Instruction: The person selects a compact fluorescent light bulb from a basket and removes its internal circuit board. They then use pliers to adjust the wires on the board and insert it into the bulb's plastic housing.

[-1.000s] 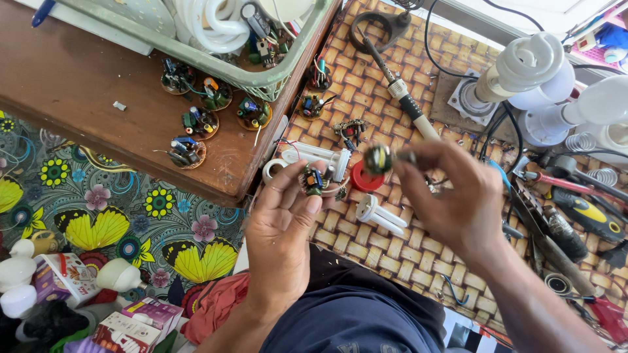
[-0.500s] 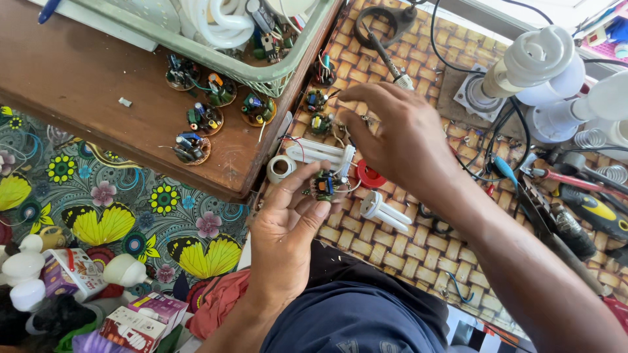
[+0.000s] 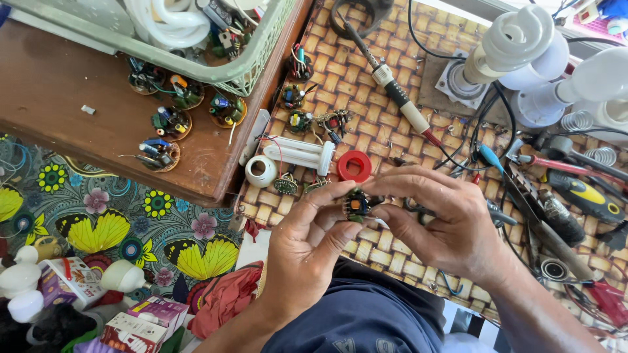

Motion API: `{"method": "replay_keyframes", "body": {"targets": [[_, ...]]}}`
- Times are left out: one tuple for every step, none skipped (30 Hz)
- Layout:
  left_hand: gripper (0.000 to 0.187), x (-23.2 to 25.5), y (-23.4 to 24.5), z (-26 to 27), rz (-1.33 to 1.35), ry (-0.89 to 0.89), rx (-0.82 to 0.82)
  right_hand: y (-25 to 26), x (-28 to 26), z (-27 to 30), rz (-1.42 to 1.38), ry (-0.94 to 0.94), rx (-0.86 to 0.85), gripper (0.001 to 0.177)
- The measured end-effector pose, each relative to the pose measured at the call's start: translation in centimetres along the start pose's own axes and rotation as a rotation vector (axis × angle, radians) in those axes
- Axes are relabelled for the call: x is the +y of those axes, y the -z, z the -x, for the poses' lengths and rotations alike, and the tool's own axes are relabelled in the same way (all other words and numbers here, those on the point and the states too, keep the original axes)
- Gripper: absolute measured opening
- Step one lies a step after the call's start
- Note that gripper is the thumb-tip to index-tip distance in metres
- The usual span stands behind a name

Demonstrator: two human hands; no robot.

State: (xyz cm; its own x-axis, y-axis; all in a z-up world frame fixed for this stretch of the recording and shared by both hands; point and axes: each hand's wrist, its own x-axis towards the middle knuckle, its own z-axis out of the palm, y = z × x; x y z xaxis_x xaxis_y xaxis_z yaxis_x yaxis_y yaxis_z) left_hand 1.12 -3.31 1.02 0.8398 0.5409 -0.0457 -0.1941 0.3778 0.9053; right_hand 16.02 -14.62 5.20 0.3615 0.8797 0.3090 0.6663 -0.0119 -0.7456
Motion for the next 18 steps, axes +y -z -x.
{"method": "replay_keyframes", "body": {"targets": [[0.04,-0.1,-0.1,0.1,-0.03,-0.003,-0.012,0.1,0.1,0.3,0.01,0.009,0.014,0.02],[0.038,-0.3,-0.2,0.1,-0.058,-0.005,-0.026,0.1,0.2,0.6,0.021,0.016,0.031,0.019],[0.038,-0.4,-0.3,0.2,-0.06,-0.004,-0.029,0.3,0.2,0.8,0.021,0.014,0.034,0.019],[0.038,-0.5,-0.4,0.2,-0.091,-0.022,-0.041,0.4,0.3,1.0,0.006,0.009,0.034,0.02],[0.039,-0.6,-0.5,0.3,-0.121,-0.04,-0.054,0.5,0.3,1.2,-0.01,0.004,0.035,0.021],[0.039,-0.7,-0.6,0.2,-0.123,-0.038,-0.058,0.6,0.4,1.5,-0.01,0.002,0.038,0.021],[0.038,-0.8,-0.6,0.2,-0.141,-0.045,-0.076,0.6,0.5,1.7,-0.009,-0.005,0.048,0.021],[0.037,-0.9,-0.6,0.1,-0.158,-0.051,-0.093,0.7,0.7,2.0,-0.009,-0.012,0.056,0.02],[0.037,-0.9,-0.8,0.1,-0.159,-0.048,-0.096,0.9,0.6,2.2,-0.01,-0.015,0.058,0.02],[0.038,-1.0,-0.8,0.1,-0.11,-0.014,-0.103,1.0,0.5,2.3,-0.015,-0.027,0.064,0.021],[0.038,-1.0,-0.9,0.1,-0.061,0.019,-0.11,1.2,0.4,2.4,-0.021,-0.039,0.069,0.022],[0.038,-1.1,-0.9,0.1,-0.062,0.021,-0.112,1.3,0.5,2.7,-0.021,-0.041,0.072,0.022],[0.04,-1.1,-0.9,0.0,-0.042,0.072,-0.116,1.3,0.7,2.9,-0.022,-0.063,0.076,0.022],[0.042,-1.1,-0.9,-0.1,-0.022,0.121,-0.119,1.4,0.8,3.2,-0.022,-0.084,0.081,0.023],[0.042,-1.2,-1.1,-0.1,-0.023,0.122,-0.121,1.4,0.9,3.3,-0.022,-0.085,0.083,0.023],[0.041,-1.2,-1.3,-0.1,0.086,0.141,-0.108,1.4,1.1,3.5,-0.081,-0.112,0.094,0.022],[0.041,-1.3,-1.5,-0.1,0.196,0.16,-0.094,1.4,1.3,3.7,-0.14,-0.14,0.104,0.022],[0.041,-1.6,-1.5,-0.1,0.196,0.162,-0.096,1.4,1.3,3.8,-0.139,-0.142,0.106,0.022]]}}
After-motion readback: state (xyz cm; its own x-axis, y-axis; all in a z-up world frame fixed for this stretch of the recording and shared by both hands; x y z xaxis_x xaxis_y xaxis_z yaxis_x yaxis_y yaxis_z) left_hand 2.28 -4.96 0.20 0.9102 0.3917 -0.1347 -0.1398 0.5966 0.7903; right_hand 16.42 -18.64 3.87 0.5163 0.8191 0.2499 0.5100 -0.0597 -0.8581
